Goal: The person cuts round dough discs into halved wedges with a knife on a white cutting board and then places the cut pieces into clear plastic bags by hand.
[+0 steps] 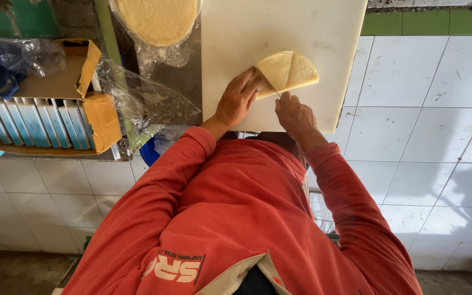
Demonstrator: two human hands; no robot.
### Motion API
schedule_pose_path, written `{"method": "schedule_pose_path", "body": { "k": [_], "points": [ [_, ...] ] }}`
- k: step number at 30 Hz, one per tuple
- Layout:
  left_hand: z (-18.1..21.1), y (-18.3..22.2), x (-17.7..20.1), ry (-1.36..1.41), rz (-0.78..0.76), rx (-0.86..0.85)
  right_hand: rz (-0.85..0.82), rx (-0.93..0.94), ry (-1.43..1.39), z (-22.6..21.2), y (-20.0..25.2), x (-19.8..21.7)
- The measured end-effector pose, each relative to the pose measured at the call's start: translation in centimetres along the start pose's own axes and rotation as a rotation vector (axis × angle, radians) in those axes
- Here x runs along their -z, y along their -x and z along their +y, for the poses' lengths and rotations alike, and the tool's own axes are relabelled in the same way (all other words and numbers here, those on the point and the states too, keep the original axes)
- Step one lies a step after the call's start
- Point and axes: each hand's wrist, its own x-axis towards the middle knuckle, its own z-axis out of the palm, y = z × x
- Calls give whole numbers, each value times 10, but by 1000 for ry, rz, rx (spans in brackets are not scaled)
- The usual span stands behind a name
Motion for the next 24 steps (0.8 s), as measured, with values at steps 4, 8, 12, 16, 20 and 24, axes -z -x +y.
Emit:
{"method": "schedule_pose_path", "body": {
  "k": [4,8,12,16,20,24],
  "points": [
    [-8,8,-9,121,63,36,-39,-7,-8,-1,-2,4],
    [-11,20,-11,206,144,275,-29,9,-43,-1,-3,6],
    [-7,24,0,182,143,283,-42,-2,-50,-1,-3,6],
    [3,14,9,40,112,110,-44,4,-28,-1,-4,7],
    [11,2,7,-43,-1,72,-36,6,-28,-1,-4,6],
    [13,-4,2,-105,-25,60,-31,11,-15,-1,-3,5]
  ]
}}
